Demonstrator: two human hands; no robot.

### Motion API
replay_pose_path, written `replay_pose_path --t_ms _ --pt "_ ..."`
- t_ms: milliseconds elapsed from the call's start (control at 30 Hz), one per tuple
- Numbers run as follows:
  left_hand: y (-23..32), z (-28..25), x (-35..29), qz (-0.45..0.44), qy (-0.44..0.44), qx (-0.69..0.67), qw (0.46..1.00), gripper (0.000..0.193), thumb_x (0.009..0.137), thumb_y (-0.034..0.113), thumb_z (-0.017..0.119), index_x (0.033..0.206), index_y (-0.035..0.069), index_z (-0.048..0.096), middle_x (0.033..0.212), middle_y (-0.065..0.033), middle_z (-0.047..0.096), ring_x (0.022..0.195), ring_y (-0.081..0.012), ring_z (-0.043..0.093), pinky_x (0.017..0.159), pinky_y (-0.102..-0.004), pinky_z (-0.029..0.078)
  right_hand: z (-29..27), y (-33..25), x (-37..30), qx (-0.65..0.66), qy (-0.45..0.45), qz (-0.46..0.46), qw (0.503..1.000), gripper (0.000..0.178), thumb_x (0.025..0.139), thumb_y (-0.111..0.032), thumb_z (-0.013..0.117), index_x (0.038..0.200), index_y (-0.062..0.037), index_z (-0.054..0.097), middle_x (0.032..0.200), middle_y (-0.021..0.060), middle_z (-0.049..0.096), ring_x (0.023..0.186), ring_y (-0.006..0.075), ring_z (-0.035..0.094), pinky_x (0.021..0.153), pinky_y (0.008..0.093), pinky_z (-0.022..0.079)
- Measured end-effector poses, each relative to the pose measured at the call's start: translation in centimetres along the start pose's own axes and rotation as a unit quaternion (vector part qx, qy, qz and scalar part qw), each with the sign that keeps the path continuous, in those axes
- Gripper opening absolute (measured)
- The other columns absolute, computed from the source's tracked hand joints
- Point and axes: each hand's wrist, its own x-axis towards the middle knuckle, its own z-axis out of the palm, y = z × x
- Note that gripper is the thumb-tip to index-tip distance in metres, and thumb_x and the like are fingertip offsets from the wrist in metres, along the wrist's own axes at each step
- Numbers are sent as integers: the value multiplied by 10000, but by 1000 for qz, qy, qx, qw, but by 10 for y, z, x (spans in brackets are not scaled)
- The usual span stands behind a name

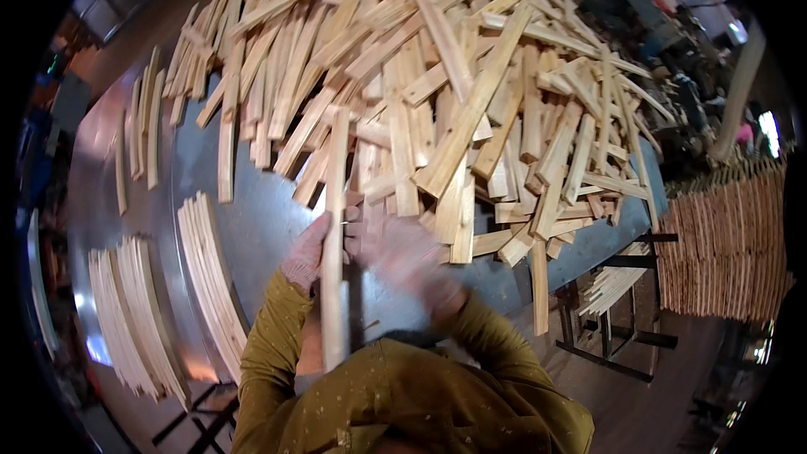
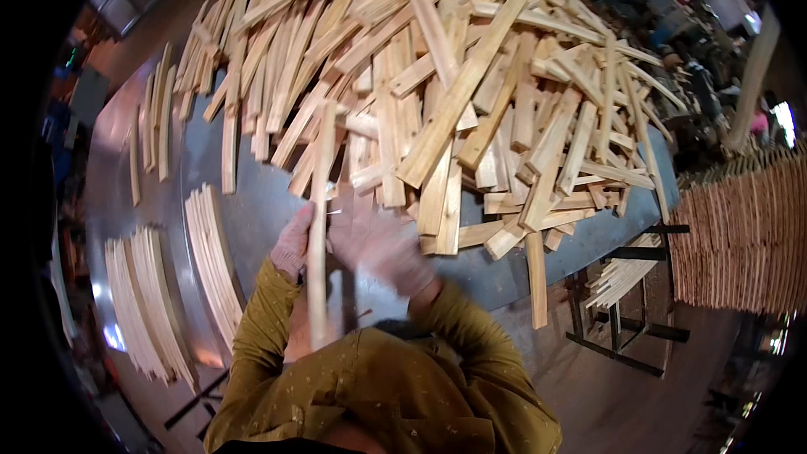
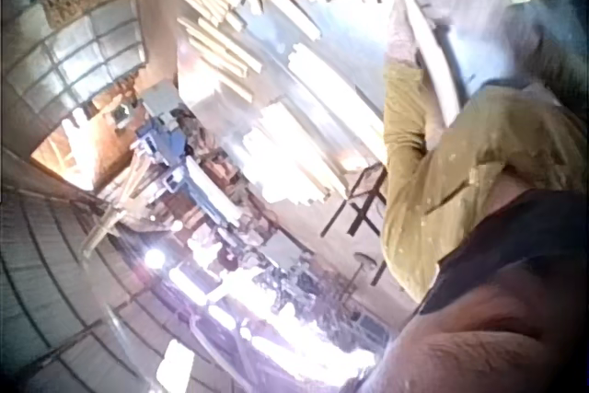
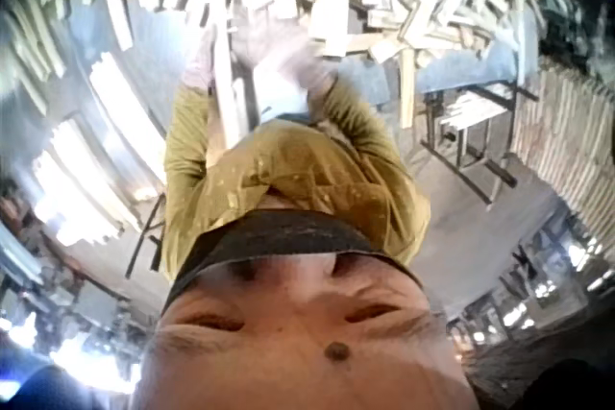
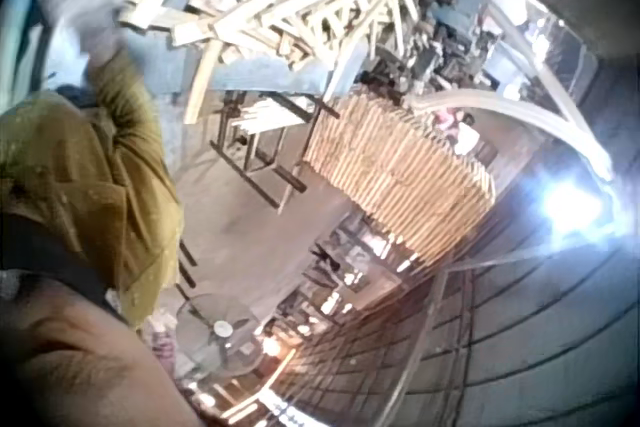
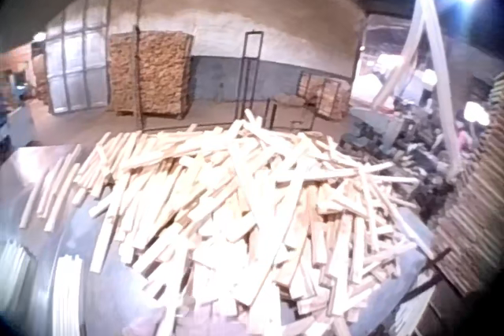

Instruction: The person repeatedly picks up thin wooden slats from a large pile on a metal table, aligns them, and places them into a neat stack. The person wears gloves and handles the wood by hand throughout the process.

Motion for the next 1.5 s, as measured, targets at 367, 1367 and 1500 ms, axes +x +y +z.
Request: replay_pose_path --t_ms 367,1367,1500 --pt "21 -62 -91 65 509 576 637 622 938 375 599 1471 103 429 1201 -129 680 1157 -264 639 896 -404 517 -70 129 167 -349 133 105 922 685 764 -228 699 1348 28 449 1039 234 683 936 398 678 829 424 539" --pt "-28 -127 -136 107 366 -78 921 312 973 313 632 1097 26 623 857 -109 659 724 -250 671 585 -383 578 37 45 184 -569 -6 -323 756 708 972 -550 475 1542 -154 337 1423 194 509 1299 380 503 1066 533 405" --pt "-46 -152 -167 156 126 -173 964 672 884 465 740 1193 -94 533 929 -193 645 868 -313 691 761 -402 613 33 72 212 -577 -207 -245 751 922 848 -600 646 1582 -201 255 1530 137 430 1419 342 395 1179 527 260"
